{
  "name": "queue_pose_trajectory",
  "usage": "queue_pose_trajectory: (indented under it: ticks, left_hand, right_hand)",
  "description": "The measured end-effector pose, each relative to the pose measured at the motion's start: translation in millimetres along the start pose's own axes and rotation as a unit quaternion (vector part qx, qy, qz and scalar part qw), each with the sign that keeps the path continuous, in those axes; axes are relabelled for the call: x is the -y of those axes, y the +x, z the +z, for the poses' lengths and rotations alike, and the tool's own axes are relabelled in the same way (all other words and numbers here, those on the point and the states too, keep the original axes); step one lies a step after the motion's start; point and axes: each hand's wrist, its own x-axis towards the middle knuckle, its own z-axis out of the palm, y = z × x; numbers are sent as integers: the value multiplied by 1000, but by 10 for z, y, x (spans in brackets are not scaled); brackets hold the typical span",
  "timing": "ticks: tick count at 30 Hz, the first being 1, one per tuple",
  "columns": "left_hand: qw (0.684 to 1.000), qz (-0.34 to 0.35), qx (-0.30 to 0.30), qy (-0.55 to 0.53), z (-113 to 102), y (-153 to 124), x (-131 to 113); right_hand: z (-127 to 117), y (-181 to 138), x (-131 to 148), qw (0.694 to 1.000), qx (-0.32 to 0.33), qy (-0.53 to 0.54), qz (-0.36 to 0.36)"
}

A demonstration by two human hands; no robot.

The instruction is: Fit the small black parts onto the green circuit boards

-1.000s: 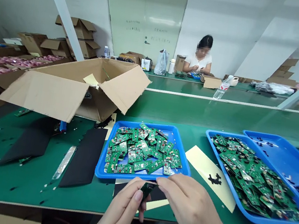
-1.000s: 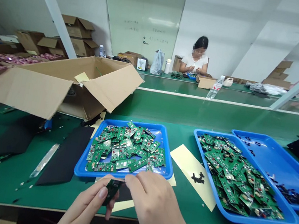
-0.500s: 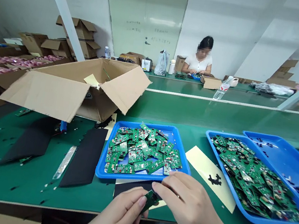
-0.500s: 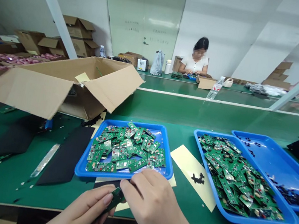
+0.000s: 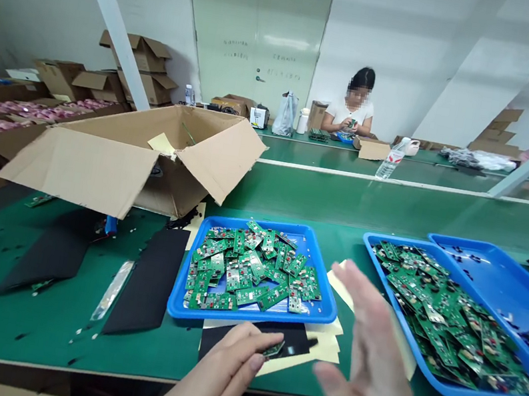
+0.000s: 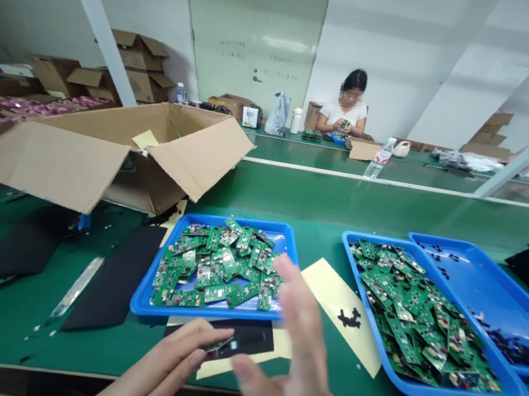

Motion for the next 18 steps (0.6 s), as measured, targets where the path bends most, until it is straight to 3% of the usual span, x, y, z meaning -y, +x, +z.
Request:
queue_pose_trajectory:
  ticks: [2, 4, 7, 9, 12, 15, 18]
  left_hand:
    - [999, 31, -34, 21, 18, -26, 20]
    - [992, 91, -75, 48, 28, -33, 40]
    - [968, 204, -112, 90, 0, -4, 70]
    - [947, 272, -119, 122, -48, 27, 79]
    - [916, 322, -148, 190, -116, 60, 70]
    - [891, 330, -181, 255, -138, 68, 51]
    - [880, 329, -192, 284, -133, 61, 35]
  right_hand:
    - [-48, 6, -94, 986, -103, 97, 86]
    - [-62, 5, -183, 952, -105, 197, 208]
    - [-28, -33, -201, 861, 65, 341, 372]
    - [4, -77, -116, 813, 178, 383, 402]
    - [35, -136, 72, 795, 248, 371, 412]
    - [58, -151, 204, 777, 233, 375, 449]
    - [83, -115, 254, 795, 235, 335, 448]
